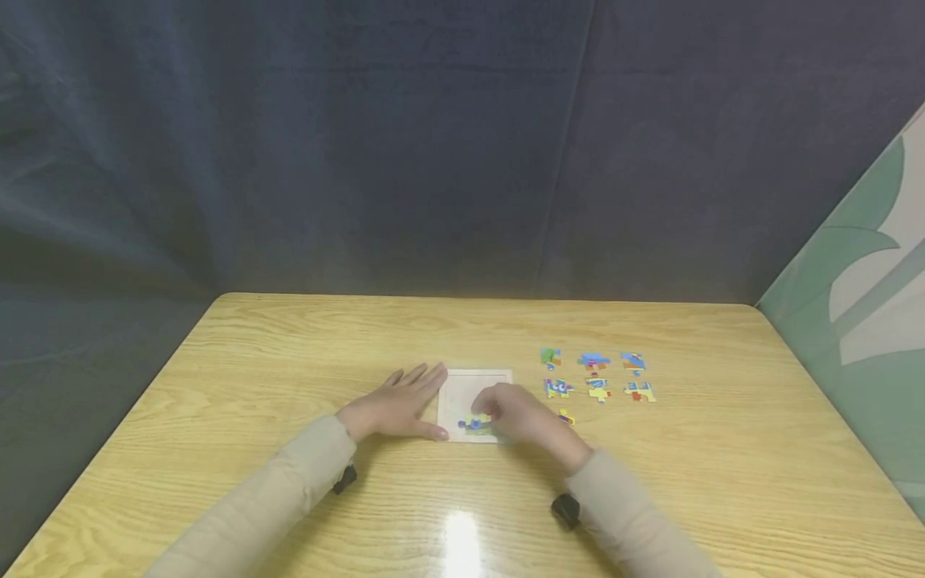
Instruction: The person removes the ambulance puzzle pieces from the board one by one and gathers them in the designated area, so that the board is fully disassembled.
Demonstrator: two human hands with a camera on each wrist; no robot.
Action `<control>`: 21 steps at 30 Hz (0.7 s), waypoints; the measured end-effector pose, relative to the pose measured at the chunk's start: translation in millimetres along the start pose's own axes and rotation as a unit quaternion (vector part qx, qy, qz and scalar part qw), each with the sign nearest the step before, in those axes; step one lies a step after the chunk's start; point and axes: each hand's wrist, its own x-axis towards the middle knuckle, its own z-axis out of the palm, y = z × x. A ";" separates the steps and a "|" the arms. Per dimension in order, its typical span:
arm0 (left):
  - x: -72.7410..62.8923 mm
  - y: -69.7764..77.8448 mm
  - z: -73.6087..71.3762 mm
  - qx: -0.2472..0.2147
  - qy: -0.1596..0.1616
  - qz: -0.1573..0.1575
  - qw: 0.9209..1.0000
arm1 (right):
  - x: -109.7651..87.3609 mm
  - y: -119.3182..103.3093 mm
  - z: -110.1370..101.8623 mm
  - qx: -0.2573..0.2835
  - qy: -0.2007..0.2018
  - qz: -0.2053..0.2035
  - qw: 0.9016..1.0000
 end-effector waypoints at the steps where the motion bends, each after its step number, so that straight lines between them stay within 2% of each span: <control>1: 0.1 -0.1 0.1 0.001 0.000 0.000 1.000 | 0.4 0.0 0.8 -0.009 0.000 -0.003 1.000; 5: -0.2 0.0 -0.3 0.005 0.002 0.000 1.000 | 1.1 -1.6 2.2 -0.032 -0.001 -0.010 0.999; 15: -0.7 0.5 -0.7 0.001 0.002 0.000 1.000 | 1.7 -3.9 1.9 -0.040 -0.002 -0.007 0.999; 21: 0.4 -0.1 0.3 0.003 0.005 0.001 1.000 | 4.0 1.1 2.0 -0.044 0.001 -0.030 0.999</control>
